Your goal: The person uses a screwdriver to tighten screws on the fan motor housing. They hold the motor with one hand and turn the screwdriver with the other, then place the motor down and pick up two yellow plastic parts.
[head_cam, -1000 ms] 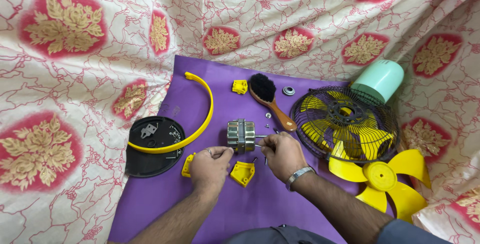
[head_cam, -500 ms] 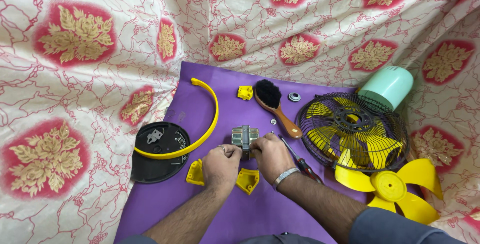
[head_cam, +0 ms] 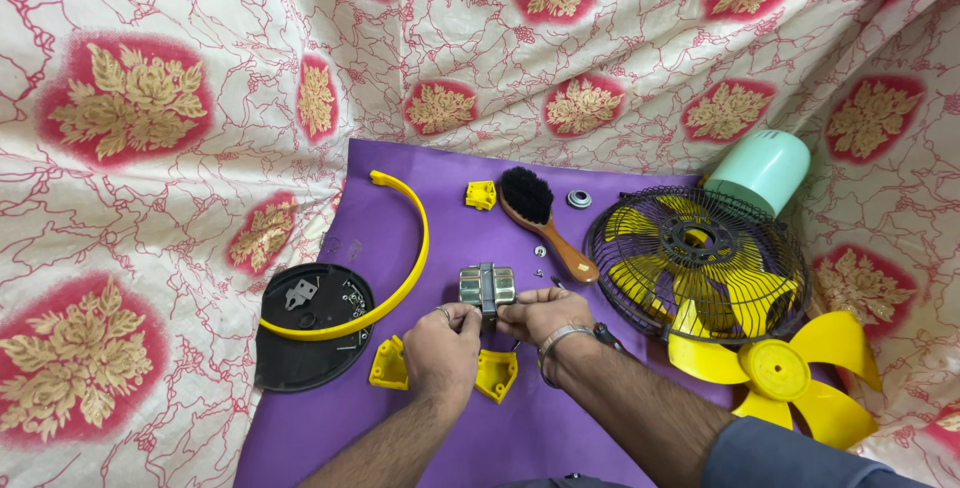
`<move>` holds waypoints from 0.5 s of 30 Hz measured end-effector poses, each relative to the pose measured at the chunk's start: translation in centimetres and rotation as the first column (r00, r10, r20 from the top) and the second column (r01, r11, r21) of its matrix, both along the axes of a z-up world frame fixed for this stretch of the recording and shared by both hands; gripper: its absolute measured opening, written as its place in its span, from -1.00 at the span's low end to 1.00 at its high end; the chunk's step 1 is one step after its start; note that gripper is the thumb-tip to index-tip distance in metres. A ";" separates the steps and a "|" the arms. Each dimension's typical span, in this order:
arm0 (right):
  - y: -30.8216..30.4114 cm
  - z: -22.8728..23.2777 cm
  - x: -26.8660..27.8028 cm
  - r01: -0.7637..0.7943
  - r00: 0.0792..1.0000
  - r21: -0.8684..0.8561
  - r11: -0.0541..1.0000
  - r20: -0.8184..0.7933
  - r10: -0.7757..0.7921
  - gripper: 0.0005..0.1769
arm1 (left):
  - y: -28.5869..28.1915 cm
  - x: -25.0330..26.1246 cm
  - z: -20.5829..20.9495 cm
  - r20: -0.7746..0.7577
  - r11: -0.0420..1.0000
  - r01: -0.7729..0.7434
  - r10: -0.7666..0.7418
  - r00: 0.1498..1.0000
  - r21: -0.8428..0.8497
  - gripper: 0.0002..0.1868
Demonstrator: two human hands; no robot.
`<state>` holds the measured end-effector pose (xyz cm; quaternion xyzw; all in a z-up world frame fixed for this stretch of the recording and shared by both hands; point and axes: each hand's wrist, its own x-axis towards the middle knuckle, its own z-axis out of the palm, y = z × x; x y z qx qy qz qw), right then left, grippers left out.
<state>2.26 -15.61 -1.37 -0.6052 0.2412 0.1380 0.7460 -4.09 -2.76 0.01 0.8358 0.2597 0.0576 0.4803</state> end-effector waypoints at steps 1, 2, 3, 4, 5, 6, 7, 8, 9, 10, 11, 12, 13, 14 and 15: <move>0.0 0.1 0.1 0.006 1.000 0.005 1.000 -0.020 -0.006 -0.71 | 0.0 0.0 -0.1 0.014 1.000 0.002 -0.002 1.000 -0.002 -0.78; -0.1 0.2 0.2 0.013 0.999 0.009 1.000 -0.039 -0.012 -0.70 | 0.1 0.0 -0.2 0.029 1.000 0.005 -0.004 1.000 -0.003 -0.78; -0.1 0.2 0.2 0.019 0.998 0.012 1.000 -0.060 -0.018 -0.69 | 0.1 0.0 -0.3 0.042 1.000 0.006 -0.006 0.999 -0.006 -0.78; -0.1 0.3 0.3 0.024 0.997 0.024 0.999 -0.075 -0.022 -0.68 | 0.1 0.0 -0.5 0.032 1.000 -0.003 0.003 0.999 -0.017 -0.78; -0.2 0.4 0.4 0.028 0.996 0.038 0.999 -0.088 -0.025 -0.67 | 0.1 0.1 -0.6 0.023 1.000 -0.012 0.012 1.000 -0.027 -0.78; -0.2 0.6 0.5 0.033 0.994 0.052 0.998 -0.101 -0.028 -0.65 | 0.1 0.1 -0.6 0.014 0.999 -0.021 0.022 1.000 -0.036 -0.78; -0.2 0.6 0.4 0.041 0.993 0.048 0.998 -0.112 -0.035 -0.65 | 0.0 0.1 -0.7 0.033 0.999 -0.025 0.026 0.999 -0.034 -0.78; -0.2 0.6 0.4 0.049 0.992 0.045 0.998 -0.122 -0.043 -0.64 | 0.0 0.2 -0.8 0.052 0.999 -0.029 0.031 0.998 -0.033 -0.78; -0.1 0.6 0.4 0.057 0.990 0.045 0.997 -0.131 -0.050 -0.63 | 0.0 0.2 -0.8 0.072 0.999 -0.034 0.036 0.997 -0.029 -0.78; -0.1 0.6 0.4 0.050 0.991 0.039 0.998 -0.124 -0.045 -0.63 | 0.0 0.2 -0.8 0.072 0.999 -0.033 0.036 0.997 -0.036 -0.78; -0.1 0.7 0.4 0.045 0.992 0.032 0.998 -0.116 -0.041 -0.63 | 0.1 0.2 -0.7 0.072 0.999 -0.032 0.035 0.997 -0.044 -0.78; -0.1 0.7 0.4 0.039 0.993 0.025 0.999 -0.109 -0.036 -0.63 | 0.1 0.2 -0.6 0.072 0.998 -0.030 0.034 0.997 -0.052 -0.78; -0.1 0.8 0.4 0.037 0.993 0.020 0.999 -0.112 -0.035 -0.63 | 0.1 0.2 -0.4 0.065 0.999 -0.010 0.012 0.998 -0.034 -0.79; 0.0 0.8 0.3 0.035 0.993 0.016 0.999 -0.116 -0.033 -0.64 | 0.2 0.0 -0.3 0.056 1.000 0.011 -0.010 0.998 -0.016 -0.79; 0.1 0.9 0.2 0.032 0.992 0.011 0.999 -0.121 -0.031 -0.64 | 0.2 -0.2 -0.2 0.047 0.999 0.032 -0.032 0.998 0.000 -0.78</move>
